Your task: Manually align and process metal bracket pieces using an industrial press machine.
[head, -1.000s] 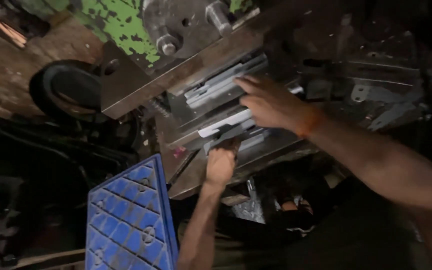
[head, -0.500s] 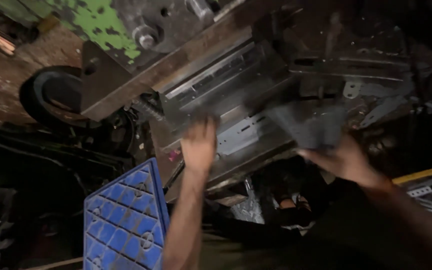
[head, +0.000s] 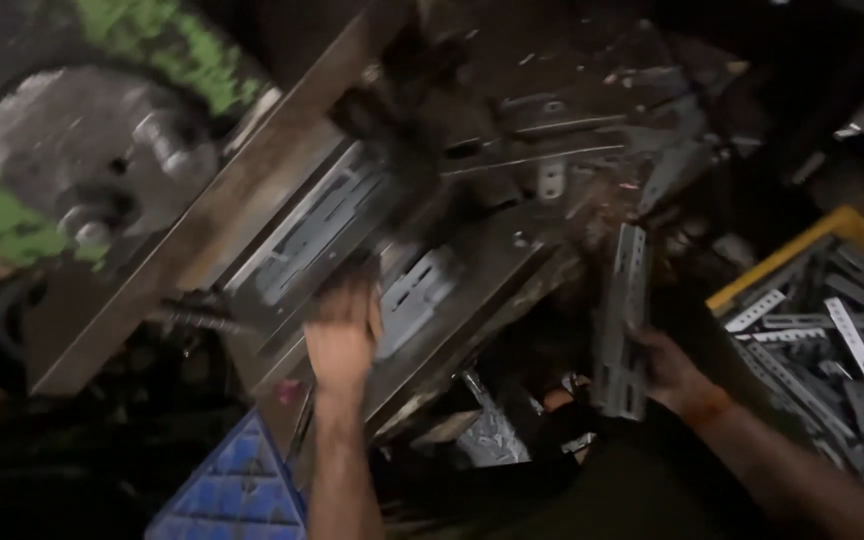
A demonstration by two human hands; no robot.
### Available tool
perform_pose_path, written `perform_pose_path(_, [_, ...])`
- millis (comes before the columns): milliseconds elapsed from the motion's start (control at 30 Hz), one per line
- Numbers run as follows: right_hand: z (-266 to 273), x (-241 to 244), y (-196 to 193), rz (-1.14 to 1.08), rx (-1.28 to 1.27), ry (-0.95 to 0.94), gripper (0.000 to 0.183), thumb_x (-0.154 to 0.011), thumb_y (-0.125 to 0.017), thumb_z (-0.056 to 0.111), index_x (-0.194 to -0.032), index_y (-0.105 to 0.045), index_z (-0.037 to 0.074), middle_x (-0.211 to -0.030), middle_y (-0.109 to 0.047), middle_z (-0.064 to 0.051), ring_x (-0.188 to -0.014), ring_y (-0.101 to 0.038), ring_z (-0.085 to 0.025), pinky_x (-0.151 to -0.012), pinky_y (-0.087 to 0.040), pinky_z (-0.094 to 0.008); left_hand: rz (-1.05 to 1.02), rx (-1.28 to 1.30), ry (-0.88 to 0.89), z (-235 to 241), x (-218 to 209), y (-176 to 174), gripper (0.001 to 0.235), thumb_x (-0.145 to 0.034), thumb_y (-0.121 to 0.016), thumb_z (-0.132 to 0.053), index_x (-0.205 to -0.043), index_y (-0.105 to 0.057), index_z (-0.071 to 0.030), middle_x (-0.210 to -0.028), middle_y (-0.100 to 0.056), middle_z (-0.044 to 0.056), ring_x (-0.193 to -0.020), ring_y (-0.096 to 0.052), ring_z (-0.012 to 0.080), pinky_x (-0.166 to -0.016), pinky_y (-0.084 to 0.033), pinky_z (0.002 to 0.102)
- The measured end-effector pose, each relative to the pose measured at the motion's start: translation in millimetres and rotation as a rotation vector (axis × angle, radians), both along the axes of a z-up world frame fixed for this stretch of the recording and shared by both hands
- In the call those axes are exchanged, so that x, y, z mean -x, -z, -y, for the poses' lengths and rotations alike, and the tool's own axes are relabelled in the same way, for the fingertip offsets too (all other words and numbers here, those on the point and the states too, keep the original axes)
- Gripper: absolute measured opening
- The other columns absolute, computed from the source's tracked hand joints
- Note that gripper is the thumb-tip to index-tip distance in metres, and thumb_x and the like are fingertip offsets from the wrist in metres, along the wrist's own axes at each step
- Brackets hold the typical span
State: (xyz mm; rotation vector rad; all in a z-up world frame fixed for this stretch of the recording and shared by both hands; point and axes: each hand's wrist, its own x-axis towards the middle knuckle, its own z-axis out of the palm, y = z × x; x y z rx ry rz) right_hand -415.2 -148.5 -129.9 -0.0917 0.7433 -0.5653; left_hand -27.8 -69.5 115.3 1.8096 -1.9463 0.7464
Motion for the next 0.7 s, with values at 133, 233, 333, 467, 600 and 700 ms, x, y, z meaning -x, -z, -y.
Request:
perform_pose_path(133, [-1, -2, 18, 0.088, 0.131, 0.057, 0.057, -0.090, -0.069, 0.037, -0.140, -0.059, 0.010, -0.111, -0.068, -0.008, -0.103, -0.066, -0.025, -0.089, -0.060, -0.047, -0.018, -0.139, -0.001, -36, 19, 40, 0.023, -0.096, -0.068, -0.018, -0.111, -0.073, -0.001, -0.105, -0.074, 0.015, -0.086, -0.072, 0.0327, -0.078, -0.059, 0.044])
perform_pose_path(233, [-9, -3, 6, 0.064, 0.022, -0.012, 0.056, -0.089, -0.071, 0.037, -0.137, -0.062, 0.010, -0.112, -0.069, -0.009, -0.099, -0.064, -0.024, -0.086, -0.058, -0.046, -0.093, -0.115, -0.034, -51, 2, 80, 0.021, -0.098, -0.065, -0.018, -0.112, -0.073, -0.004, -0.115, -0.074, 0.016, -0.099, -0.072, 0.0347, -0.086, -0.059, 0.043])
perform_pose_path(333, [-16, -12, -28, -0.146, -0.041, -0.069, 0.047, -0.088, -0.068, 0.030, -0.130, -0.059, 0.011, -0.113, -0.068, -0.013, -0.104, -0.068, -0.029, -0.091, -0.060, -0.050, -0.094, -0.050, -0.080, -59, -8, 102, 0.030, -0.095, -0.066, -0.021, -0.116, -0.071, 0.001, -0.120, -0.072, 0.019, -0.108, -0.069, 0.0375, -0.093, -0.056, 0.044])
perform_pose_path(467, [-13, -21, -36, -0.271, 0.217, -0.141, 0.049, -0.082, -0.072, 0.025, -0.128, -0.061, 0.013, -0.112, -0.068, -0.008, -0.101, -0.068, -0.027, -0.088, -0.059, -0.050, -0.094, -0.018, -0.112, -62, -3, 104, 0.034, -0.096, -0.068, -0.023, -0.118, -0.071, 0.002, -0.123, -0.071, 0.020, -0.113, -0.067, 0.0371, -0.098, -0.054, 0.045])
perform_pose_path(600, [1, -38, -54, -0.507, 0.712, -0.107, 0.044, -0.074, -0.087, 0.019, -0.111, -0.071, 0.001, -0.103, -0.076, -0.009, -0.093, -0.073, -0.022, -0.083, -0.062, -0.044, -0.183, 0.035, -0.137, -60, 2, 103, 0.029, -0.097, -0.069, -0.021, -0.117, -0.072, 0.000, -0.125, -0.070, 0.017, -0.115, -0.068, 0.0357, -0.104, -0.054, 0.046])
perform_pose_path(700, [7, -55, -111, -0.634, 1.224, -0.073, 0.040, -0.075, -0.089, 0.021, -0.108, -0.075, 0.002, -0.101, -0.080, -0.008, -0.090, -0.075, -0.019, -0.082, -0.062, -0.038, -0.181, 0.035, -0.141, -63, -7, 116, 0.031, -0.097, -0.071, -0.022, -0.119, -0.070, 0.000, -0.125, -0.070, 0.018, -0.114, -0.067, 0.0371, -0.101, -0.054, 0.046])
